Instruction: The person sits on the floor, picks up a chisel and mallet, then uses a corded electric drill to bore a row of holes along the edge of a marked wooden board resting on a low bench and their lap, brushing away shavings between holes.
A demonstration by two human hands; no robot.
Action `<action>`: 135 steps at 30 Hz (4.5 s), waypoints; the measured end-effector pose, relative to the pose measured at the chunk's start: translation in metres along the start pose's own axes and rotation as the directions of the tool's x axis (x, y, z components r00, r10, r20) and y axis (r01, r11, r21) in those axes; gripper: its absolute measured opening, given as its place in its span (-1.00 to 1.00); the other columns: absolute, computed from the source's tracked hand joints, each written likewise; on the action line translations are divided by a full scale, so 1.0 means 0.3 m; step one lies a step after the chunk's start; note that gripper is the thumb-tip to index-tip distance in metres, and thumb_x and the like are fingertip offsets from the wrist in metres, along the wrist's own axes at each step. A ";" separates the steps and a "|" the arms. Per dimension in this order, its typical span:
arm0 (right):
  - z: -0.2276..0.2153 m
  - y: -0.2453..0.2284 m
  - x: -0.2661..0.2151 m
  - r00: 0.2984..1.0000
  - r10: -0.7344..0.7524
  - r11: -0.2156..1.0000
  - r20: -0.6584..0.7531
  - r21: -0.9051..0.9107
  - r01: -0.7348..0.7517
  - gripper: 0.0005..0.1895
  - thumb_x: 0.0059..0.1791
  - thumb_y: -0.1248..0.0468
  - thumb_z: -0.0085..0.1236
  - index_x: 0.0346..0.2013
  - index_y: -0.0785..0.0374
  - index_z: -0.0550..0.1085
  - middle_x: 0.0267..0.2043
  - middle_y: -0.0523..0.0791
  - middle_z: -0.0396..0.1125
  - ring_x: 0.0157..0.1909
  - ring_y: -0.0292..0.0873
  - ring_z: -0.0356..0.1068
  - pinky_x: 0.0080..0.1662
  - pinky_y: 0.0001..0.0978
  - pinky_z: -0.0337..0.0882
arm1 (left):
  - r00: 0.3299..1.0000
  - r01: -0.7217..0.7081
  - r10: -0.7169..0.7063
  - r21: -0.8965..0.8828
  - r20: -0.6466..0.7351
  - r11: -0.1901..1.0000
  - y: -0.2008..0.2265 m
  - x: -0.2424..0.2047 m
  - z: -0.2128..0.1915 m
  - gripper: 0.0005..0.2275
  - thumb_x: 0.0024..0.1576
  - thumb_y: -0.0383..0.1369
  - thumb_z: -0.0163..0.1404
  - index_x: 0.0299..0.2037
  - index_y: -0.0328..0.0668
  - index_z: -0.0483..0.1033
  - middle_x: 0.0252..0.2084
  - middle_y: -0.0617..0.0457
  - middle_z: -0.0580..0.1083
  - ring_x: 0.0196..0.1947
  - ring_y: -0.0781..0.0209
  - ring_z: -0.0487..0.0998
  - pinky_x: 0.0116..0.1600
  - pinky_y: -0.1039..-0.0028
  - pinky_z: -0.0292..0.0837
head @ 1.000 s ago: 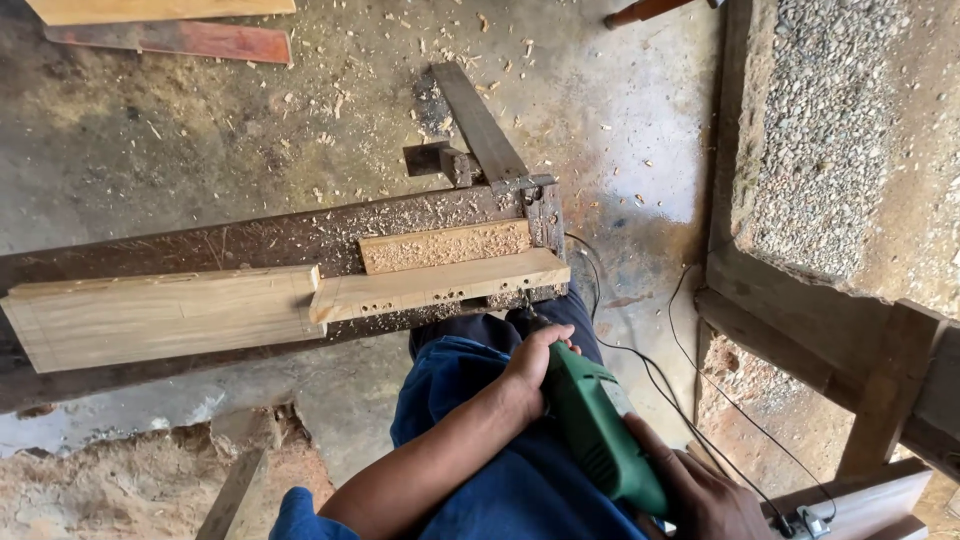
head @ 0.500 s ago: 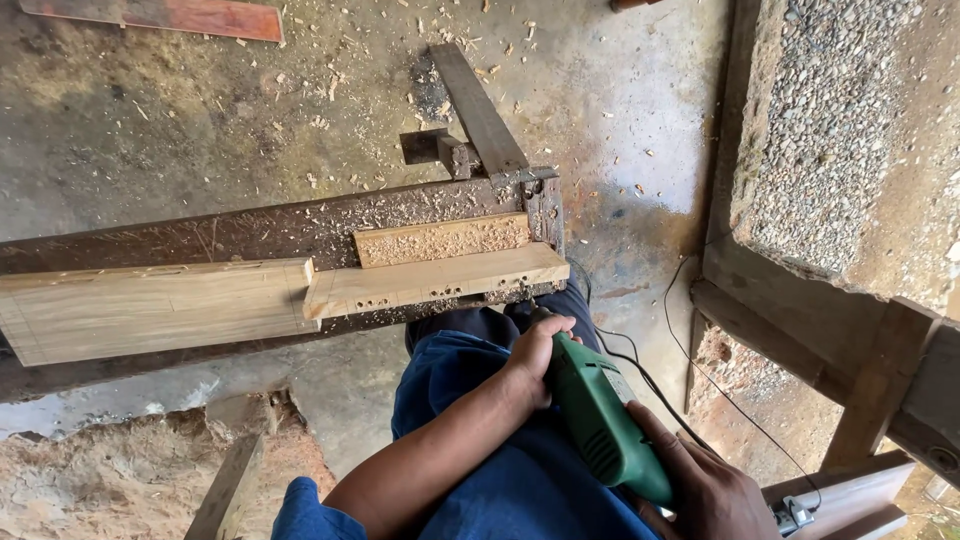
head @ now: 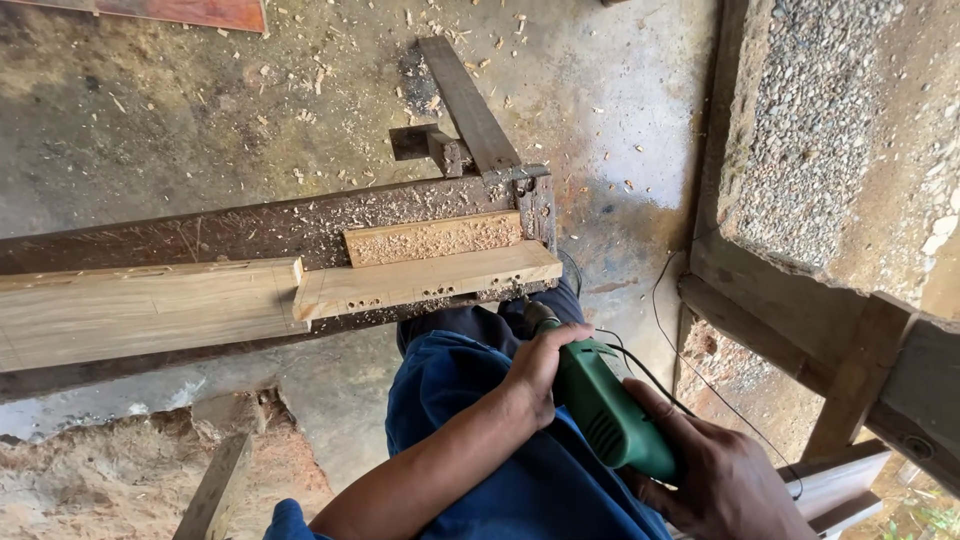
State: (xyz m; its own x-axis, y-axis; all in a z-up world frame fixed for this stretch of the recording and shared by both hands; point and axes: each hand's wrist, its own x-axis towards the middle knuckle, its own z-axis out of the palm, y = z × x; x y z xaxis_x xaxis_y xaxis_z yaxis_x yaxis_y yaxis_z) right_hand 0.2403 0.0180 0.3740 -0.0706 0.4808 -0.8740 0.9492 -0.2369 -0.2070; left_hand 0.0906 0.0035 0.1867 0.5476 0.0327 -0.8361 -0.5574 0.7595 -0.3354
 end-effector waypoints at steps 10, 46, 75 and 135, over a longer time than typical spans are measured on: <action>-0.072 -0.066 0.040 0.999 0.041 0.987 0.033 -0.157 -0.036 0.09 -0.33 0.06 0.49 0.47 -0.43 0.23 -0.07 -0.09 0.55 -0.17 0.03 0.60 -0.07 -0.08 0.59 | 0.995 -0.069 0.068 -0.009 -0.079 0.998 -0.012 0.020 0.017 -0.65 -0.12 -0.27 0.20 -0.18 -0.32 0.53 -0.30 -0.05 0.52 -0.33 0.09 0.56 -0.18 0.32 0.51; -0.026 -0.017 0.045 0.992 0.116 0.991 0.056 -0.080 -0.112 0.13 -0.35 0.05 0.50 0.47 -0.52 0.19 0.15 -0.10 0.48 -0.01 0.10 0.55 0.11 -0.04 0.51 | 0.986 -0.060 0.077 0.115 -0.148 0.992 -0.008 0.031 0.014 -0.68 -0.13 -0.24 0.19 -0.29 -0.36 0.62 -0.37 -0.05 0.55 -0.41 0.13 0.56 -0.23 0.38 0.48; -0.048 -0.068 0.106 0.982 0.067 0.951 0.176 -0.310 -0.010 0.26 -0.37 0.25 0.30 0.57 -0.48 0.04 -0.25 -0.12 0.49 -0.25 -0.05 0.56 -0.12 -0.14 0.57 | 0.997 -0.039 0.038 -0.021 -0.073 0.999 0.008 0.092 -0.051 -0.68 -0.06 -0.24 0.14 -0.23 -0.38 0.58 -0.32 -0.09 0.57 -0.37 0.07 0.59 -0.19 0.32 0.52; -0.010 -0.057 -0.014 0.999 0.005 0.994 -0.032 -0.105 -0.008 -0.08 -0.20 0.12 0.35 0.42 -0.43 0.22 0.05 -0.15 0.53 0.00 -0.07 0.58 0.06 -0.13 0.52 | 0.979 -0.076 0.131 0.319 -0.154 0.945 0.015 -0.044 -0.032 -0.55 -0.12 -0.08 0.18 -0.25 -0.40 0.66 -0.35 -0.15 0.60 -0.41 0.05 0.59 -0.30 0.34 0.47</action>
State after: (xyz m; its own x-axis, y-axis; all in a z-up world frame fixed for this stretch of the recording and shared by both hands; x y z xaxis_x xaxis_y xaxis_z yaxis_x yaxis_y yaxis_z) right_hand 0.2253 0.0224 0.3826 -0.0561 0.5060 -0.8607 0.9768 -0.1506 -0.1522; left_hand 0.0750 0.0003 0.1920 0.3675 0.0315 -0.9295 -0.3693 0.9222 -0.1147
